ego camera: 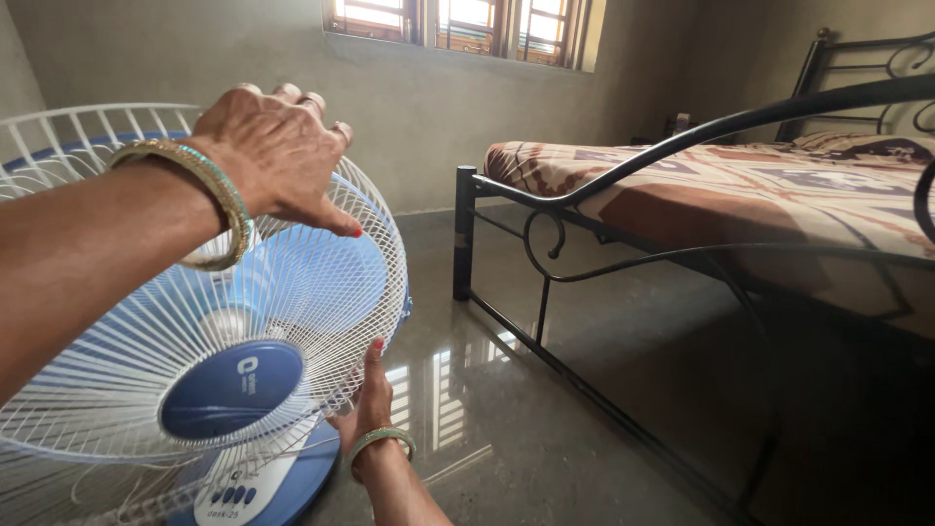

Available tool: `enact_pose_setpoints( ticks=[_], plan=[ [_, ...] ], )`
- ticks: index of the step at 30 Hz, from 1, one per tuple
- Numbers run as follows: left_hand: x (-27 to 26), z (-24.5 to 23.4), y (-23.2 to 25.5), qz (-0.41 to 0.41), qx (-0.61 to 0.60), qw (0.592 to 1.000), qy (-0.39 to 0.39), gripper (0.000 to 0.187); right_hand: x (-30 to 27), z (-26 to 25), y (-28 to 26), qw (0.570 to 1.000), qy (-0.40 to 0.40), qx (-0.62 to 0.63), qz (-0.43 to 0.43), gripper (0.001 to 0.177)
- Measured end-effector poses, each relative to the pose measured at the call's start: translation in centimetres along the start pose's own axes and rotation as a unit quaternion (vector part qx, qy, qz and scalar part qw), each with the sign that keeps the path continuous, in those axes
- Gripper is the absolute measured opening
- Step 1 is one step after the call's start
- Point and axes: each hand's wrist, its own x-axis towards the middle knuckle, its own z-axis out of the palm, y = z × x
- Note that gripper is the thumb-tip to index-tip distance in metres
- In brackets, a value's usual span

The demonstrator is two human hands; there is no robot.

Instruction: The person reassembles a blue electric fan by hand. They place the front wire grille over the fan blades and repeatedly adjust its position to align and secure it to the base.

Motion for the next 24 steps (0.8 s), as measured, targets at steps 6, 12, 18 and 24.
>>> enact_pose_setpoints(
  ticks=[6,12,18,24],
  plan=[
    [2.1,2.0,-0.5,-0.008,-0.005,1.0,0.012,0.111,1.3,-1.1,-1.3,0.998,-0.003,-0.052,-0.022,0.129],
    [2.3,3.9,-1.9,-0.017,-0.028,0.999,0.012,0.109,2.8,-1.1,-1.0,0.999,-0.013,-0.047,-0.01,0.122],
    [3.0,4.9,-1.9,-0.011,-0.041,0.997,0.059,0.108,3.8,-1.0,-1.8,0.998,-0.008,-0.023,-0.051,0.121],
    [3.5,5.0,-2.1,-0.019,-0.036,0.998,0.049,0.109,7.5,-1.8,-0.3,0.995,0.065,-0.066,-0.036,0.118]
  ],
)
